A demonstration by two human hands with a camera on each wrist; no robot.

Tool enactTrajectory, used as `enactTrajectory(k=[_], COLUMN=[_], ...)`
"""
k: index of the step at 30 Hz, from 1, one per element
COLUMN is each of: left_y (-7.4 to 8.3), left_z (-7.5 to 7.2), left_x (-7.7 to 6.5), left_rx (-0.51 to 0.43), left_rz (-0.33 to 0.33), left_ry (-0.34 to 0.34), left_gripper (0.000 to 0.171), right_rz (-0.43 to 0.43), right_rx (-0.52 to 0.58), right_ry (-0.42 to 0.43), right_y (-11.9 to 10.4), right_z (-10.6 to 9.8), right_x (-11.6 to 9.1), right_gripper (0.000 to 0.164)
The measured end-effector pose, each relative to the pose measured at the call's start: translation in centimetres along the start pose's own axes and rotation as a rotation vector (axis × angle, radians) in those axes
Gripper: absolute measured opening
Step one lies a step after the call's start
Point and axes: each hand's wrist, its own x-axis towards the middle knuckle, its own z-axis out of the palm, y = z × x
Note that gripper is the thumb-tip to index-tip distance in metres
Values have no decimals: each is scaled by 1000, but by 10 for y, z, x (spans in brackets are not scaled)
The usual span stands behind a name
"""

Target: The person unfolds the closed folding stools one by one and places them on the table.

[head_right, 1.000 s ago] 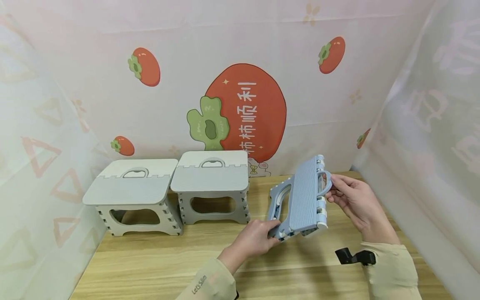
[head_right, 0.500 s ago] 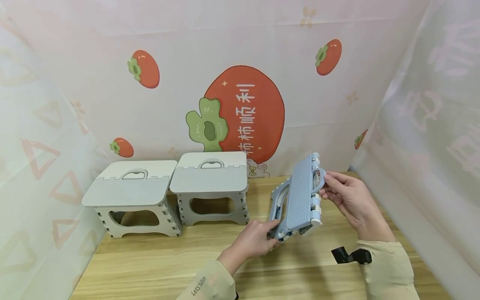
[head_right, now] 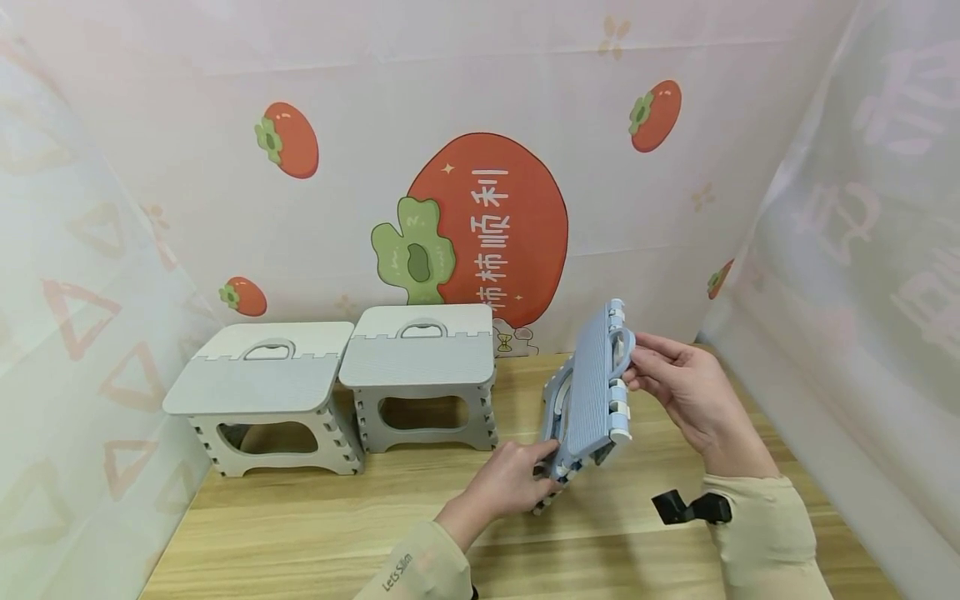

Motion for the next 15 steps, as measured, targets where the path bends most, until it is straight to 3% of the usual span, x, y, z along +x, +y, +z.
enactTrajectory(k=[6, 15], left_y=[-2, -6], left_z=[0, 0], left_x=[-1, -4], left_rx=[-14, -109], left_rz=[36, -25], left_ry=[21, 9], left_gripper=[35, 46], right_rz=[-21, -34], right_rx=[0, -80], right_ry=[-19, 15], right_y=[0, 0], right_z=[10, 23], right_x=[4, 8], right_gripper=[32, 28])
